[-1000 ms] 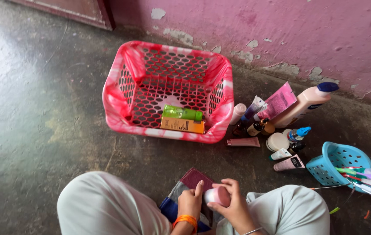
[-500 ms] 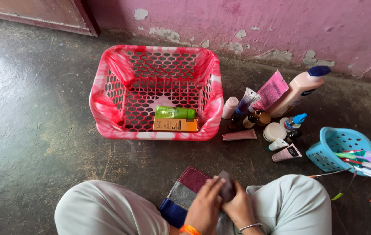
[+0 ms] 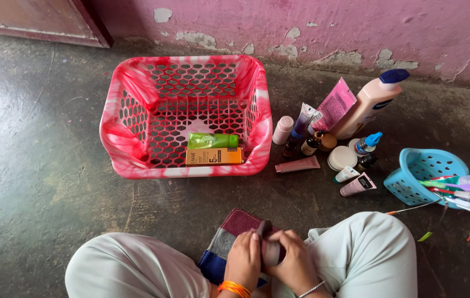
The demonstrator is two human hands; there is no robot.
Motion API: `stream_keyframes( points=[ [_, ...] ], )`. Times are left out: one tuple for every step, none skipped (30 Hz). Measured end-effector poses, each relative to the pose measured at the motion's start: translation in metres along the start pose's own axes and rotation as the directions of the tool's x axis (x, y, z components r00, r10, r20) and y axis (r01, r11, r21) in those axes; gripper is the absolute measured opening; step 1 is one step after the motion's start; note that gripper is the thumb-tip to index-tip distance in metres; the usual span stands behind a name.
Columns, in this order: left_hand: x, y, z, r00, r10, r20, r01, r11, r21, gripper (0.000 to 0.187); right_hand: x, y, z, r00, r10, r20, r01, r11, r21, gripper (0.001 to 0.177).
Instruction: The person sits on the floor and wipes several cosmetic items with a cloth, including a green tube, a gold box, a pink jar, and a pink tube. Each item is wiped and then placed into a red plastic basket.
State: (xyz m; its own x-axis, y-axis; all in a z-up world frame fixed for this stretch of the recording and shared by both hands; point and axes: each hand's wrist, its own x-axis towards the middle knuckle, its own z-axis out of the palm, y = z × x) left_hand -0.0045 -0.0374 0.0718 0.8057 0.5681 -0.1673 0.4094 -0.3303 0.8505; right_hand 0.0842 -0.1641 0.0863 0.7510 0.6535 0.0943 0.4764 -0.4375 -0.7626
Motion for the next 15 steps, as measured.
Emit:
stream_keyframes(
  points=[
    [0.001, -0.003, 0.000, 0.983, -0.168, 0.070, 0.171, 0.984, -0.040, 0.040, -0.004, -0.005, -0.003, 0.997, -0.079, 0.022, 0.079, 0.997, -0.013, 0.053],
    [0.001, -0.005, 0.000, 0.979, -0.184, 0.088, 0.192, 0.977, -0.091, 0.041, -0.005, -0.008, -0.004, 0.993, -0.116, -0.005, 0.116, 0.992, -0.041, 0.052],
    [0.001, -0.005, -0.001, 0.974, -0.200, 0.106, 0.214, 0.967, -0.142, 0.041, -0.008, -0.011, -0.005, 0.987, -0.155, -0.030, 0.152, 0.986, -0.071, 0.052],
    [0.003, -0.004, -0.002, 0.969, -0.212, 0.126, 0.233, 0.954, -0.190, 0.042, -0.009, -0.012, -0.004, 0.979, -0.193, -0.059, 0.187, 0.977, -0.101, 0.051],
    [0.004, -0.002, -0.004, 0.988, -0.132, 0.080, 0.146, 0.969, -0.198, 0.040, -0.005, -0.010, -0.003, 0.981, -0.183, -0.059, 0.179, 0.982, -0.064, 0.051],
    [-0.001, 0.001, -0.004, 0.998, -0.057, 0.040, 0.064, 0.977, -0.202, 0.038, -0.004, -0.005, -0.001, 0.985, -0.166, -0.053, 0.165, 0.986, -0.028, 0.051],
    [-0.006, 0.005, -0.004, 1.000, 0.020, 0.001, -0.019, 0.979, -0.204, 0.038, -0.003, 0.000, 0.002, 0.988, -0.149, -0.048, 0.150, 0.989, 0.008, 0.051],
    [-0.010, 0.010, -0.004, 0.991, 0.133, -0.026, -0.135, 0.984, -0.118, 0.039, -0.004, 0.005, 0.004, 0.999, 0.046, -0.010, -0.045, 0.997, 0.059, 0.051],
    [-0.013, 0.015, -0.005, 0.968, 0.247, -0.040, -0.248, 0.968, -0.030, 0.042, -0.001, 0.012, 0.005, 0.971, 0.238, 0.037, -0.240, 0.965, 0.100, 0.050],
    [-0.013, 0.019, -0.006, 0.931, 0.362, -0.046, -0.359, 0.931, 0.061, 0.046, 0.002, 0.017, 0.008, 0.906, 0.414, 0.088, -0.423, 0.896, 0.134, 0.050],
    [-0.013, 0.024, -0.006, 0.957, 0.290, 0.004, -0.289, 0.954, 0.085, 0.049, 0.000, 0.021, 0.011, 0.925, 0.375, 0.064, -0.380, 0.916, 0.131, 0.048],
    [-0.012, 0.027, -0.005, 0.975, 0.217, 0.049, -0.221, 0.969, 0.111, 0.052, -0.002, 0.025, 0.013, 0.943, 0.331, 0.038, -0.333, 0.935, 0.124, 0.046],
    [-0.010, 0.028, -0.004, 0.986, 0.142, 0.091, -0.154, 0.978, 0.140, 0.055, -0.002, 0.029, 0.015, 0.958, 0.285, 0.012, -0.285, 0.951, 0.117, 0.044],
    [-0.010, 0.026, -0.003, 0.993, 0.077, 0.089, -0.088, 0.989, 0.120, 0.049, -0.005, 0.032, 0.016, 0.981, 0.191, 0.023, -0.192, 0.979, 0.071, 0.046],
    [-0.009, 0.020, -0.002, 0.996, 0.012, 0.090, -0.021, 0.995, 0.101, 0.044, -0.007, 0.035, 0.018, 0.995, 0.095, 0.039, -0.096, 0.995, 0.028, 0.049]
  ],
)
